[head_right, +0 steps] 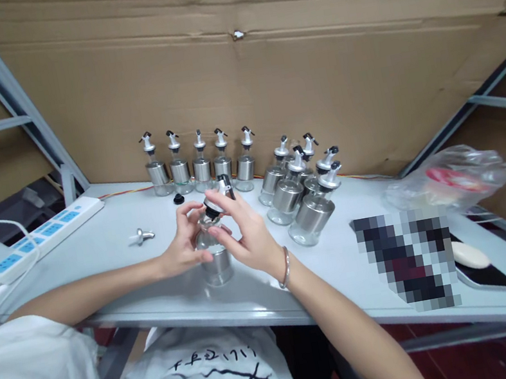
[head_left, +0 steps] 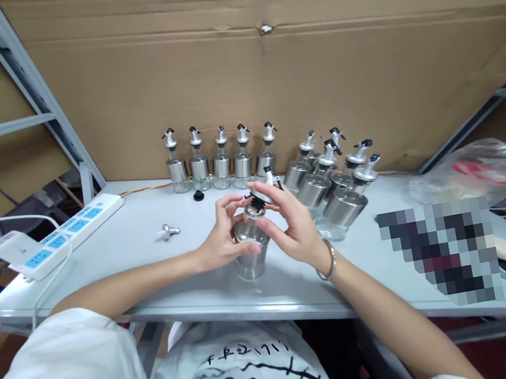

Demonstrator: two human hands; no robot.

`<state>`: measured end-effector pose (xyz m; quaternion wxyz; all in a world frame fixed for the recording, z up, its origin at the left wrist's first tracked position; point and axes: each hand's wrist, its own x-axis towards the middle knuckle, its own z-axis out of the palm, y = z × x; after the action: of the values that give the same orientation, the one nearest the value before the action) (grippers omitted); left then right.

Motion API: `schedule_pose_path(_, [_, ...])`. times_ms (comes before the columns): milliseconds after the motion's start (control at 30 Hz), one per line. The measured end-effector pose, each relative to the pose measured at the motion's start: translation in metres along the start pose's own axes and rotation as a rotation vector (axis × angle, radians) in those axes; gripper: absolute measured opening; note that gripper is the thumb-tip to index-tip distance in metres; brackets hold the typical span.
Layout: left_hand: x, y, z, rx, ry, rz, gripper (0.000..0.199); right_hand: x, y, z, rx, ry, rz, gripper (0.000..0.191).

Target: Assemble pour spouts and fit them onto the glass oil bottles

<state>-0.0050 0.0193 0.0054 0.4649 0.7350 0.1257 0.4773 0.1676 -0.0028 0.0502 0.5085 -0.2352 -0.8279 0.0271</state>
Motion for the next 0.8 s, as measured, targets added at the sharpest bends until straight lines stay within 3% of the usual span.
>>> schedule_pose_path(67, [-0.005, -0.006, -0.004, 0.060, -0.034, -0.079, 0.097, 0.001, 0.001, 0.000, 0.005, -0.009, -0.015, 0.049])
schedule_pose_path(133, [-0.007, -0.011, -0.007, 0.115, -0.082, -0.175, 0.103, 0.001, 0.003, 0.000, 0.001, -0.004, -0.049, 0.046])
schedule_pose_path(300, [-0.002, -0.012, -0.010, 0.151, -0.385, -0.375, 0.058, 0.001, 0.002, 0.003, 0.024, 0.004, -0.043, 0.043])
schedule_pose_path(400, [-0.002, -0.008, -0.011, 0.150, -0.395, -0.439, 0.045, -0.002, 0.003, 0.006, 0.061, 0.006, -0.001, 0.045])
schedule_pose_path(600, [-0.001, 0.000, -0.009, 0.042, -0.406, -0.584, 0.053, -0.005, 0.016, 0.011, 0.171, 0.156, 0.219, 0.041])
schedule_pose_path(800, [0.000, 0.001, -0.008, 0.050, -0.391, -0.605, 0.055, -0.007, 0.021, 0.015, 0.395, 0.159, 0.301, 0.041])
